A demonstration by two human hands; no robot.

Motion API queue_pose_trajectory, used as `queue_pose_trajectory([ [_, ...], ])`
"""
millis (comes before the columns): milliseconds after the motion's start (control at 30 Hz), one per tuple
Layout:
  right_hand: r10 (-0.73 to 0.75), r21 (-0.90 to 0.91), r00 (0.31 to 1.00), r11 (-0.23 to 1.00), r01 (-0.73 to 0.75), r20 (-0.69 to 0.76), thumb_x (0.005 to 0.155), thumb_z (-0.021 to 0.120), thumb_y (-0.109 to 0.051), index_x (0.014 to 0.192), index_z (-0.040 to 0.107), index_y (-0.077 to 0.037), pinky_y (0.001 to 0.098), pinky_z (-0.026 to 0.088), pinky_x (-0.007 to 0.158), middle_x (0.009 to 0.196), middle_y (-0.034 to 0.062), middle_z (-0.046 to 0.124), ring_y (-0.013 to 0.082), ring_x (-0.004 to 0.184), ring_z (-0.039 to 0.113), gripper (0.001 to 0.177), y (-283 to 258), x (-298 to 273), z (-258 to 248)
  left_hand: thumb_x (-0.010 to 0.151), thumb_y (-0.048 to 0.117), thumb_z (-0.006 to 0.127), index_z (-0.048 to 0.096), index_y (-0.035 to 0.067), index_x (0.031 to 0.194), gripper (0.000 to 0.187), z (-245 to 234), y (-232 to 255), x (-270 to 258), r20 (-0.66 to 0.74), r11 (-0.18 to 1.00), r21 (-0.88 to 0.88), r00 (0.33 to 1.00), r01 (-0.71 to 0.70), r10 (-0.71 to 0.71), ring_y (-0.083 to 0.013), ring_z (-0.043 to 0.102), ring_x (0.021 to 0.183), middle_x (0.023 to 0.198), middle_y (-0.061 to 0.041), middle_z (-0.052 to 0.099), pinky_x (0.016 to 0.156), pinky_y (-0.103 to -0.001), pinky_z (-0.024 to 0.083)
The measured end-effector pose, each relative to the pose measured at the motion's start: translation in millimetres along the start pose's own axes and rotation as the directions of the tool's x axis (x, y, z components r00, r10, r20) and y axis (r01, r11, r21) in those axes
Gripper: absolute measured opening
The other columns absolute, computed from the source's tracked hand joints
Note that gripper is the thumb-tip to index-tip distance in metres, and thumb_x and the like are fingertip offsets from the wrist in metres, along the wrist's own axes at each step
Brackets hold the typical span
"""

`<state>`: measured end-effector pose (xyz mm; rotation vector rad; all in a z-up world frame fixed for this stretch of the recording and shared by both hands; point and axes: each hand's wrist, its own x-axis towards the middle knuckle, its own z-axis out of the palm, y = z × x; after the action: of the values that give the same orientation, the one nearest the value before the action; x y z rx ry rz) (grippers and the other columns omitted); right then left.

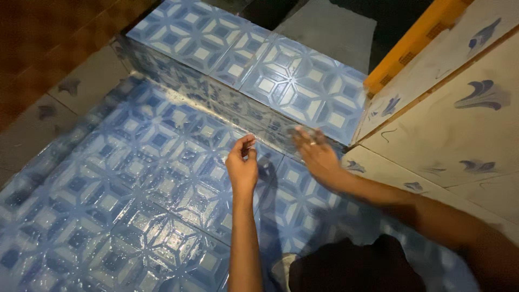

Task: The person scrubs the tiled floor and walls of a shower or bathtub using a blue sponge. They move systematically across the surfaces, applying pressure to remove dirt or soap scum.

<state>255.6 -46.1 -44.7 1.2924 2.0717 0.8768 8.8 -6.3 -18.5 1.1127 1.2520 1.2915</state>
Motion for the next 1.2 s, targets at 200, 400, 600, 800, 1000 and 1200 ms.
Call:
queue_pose_trajectory([
  [200, -0.230, -0.070, 0.966, 0.969, 0.239, 0.116, 0.098, 0.045, -0.024, 0.160, 0.029, 0.004, 0.0612, -0.004, 0.122, 0.169, 0.0222, 0.018, 0.0349, 0.156, 0.009, 0.070, -40, -3, 31, 0.090, -0.002, 0.059, 0.071, 0.006, 0.121, 0.034, -5, -3, 0, -0.006, 0.996, 0.090, 1.000, -0.005, 0.006, -0.0173, 0.072, 0.093, 0.109, -0.007, 0.078, 0.079, -0.030, 0.055],
  [400, -0.307, 0.021, 0.892, 0.948, 0.318, 0.333, 0.097, 0.045, -0.028, 0.159, 0.021, 0.005, 0.0596, -0.002, 0.121, 0.170, 0.0200, 0.010, 0.0352, 0.157, 0.002, 0.074, -21, -84, 61, 0.089, -0.003, 0.059, 0.070, 0.006, 0.121, 0.035, -6, 0, 2, -0.022, 0.996, -0.025, 0.996, -0.084, 0.083, -0.0153, 0.074, 0.102, 0.111, -0.007, 0.077, 0.088, -0.028, 0.056],
  [600, -0.257, -0.128, 0.953, 0.952, 0.278, 0.159, 0.093, 0.048, -0.026, 0.158, 0.030, 0.000, 0.0600, -0.002, 0.120, 0.169, 0.0176, 0.018, 0.0333, 0.156, 0.008, 0.073, -52, -5, 55, 0.091, 0.000, 0.060, 0.071, 0.008, 0.122, 0.033, 1, 3, -8, 0.003, 0.993, 0.109, 0.999, 0.036, -0.036, -0.0154, 0.071, 0.098, 0.110, -0.006, 0.076, 0.086, -0.029, 0.056],
  [800, -0.191, -0.149, 0.978, 0.968, 0.201, 0.077, 0.098, 0.048, -0.034, 0.158, 0.034, -0.006, 0.0669, -0.005, 0.119, 0.170, 0.0117, 0.016, 0.0354, 0.159, 0.005, 0.068, -67, 57, 33, 0.091, -0.001, 0.059, 0.071, 0.006, 0.120, 0.032, -6, 2, -1, -0.011, 0.996, 0.088, 1.000, -0.010, 0.011, -0.0157, 0.073, 0.098, 0.111, -0.007, 0.078, 0.087, -0.029, 0.056],
  [1000, -0.247, -0.078, 0.939, 0.959, 0.272, 0.239, 0.096, 0.047, -0.029, 0.158, 0.032, -0.001, 0.0664, 0.000, 0.118, 0.171, 0.0156, 0.009, 0.0345, 0.156, 0.004, 0.070, -38, -61, 49, 0.091, -0.002, 0.059, 0.070, 0.006, 0.122, 0.034, -13, 3, 3, -0.033, 0.998, 0.052, 0.999, -0.040, 0.042, -0.0149, 0.072, 0.096, 0.112, -0.006, 0.077, 0.085, -0.029, 0.054],
  [1200, -0.171, 0.001, 0.968, 0.985, 0.174, 0.183, 0.093, 0.050, -0.021, 0.157, 0.033, -0.001, 0.0617, 0.005, 0.119, 0.167, 0.0158, 0.017, 0.0288, 0.155, 0.008, 0.070, -51, -52, 68, 0.090, -0.003, 0.059, 0.071, 0.006, 0.120, 0.033, -15, 1, -4, -0.019, 0.997, 0.081, 1.000, -0.010, 0.012, -0.0147, 0.073, 0.095, 0.110, -0.006, 0.078, 0.083, -0.028, 0.055],
])
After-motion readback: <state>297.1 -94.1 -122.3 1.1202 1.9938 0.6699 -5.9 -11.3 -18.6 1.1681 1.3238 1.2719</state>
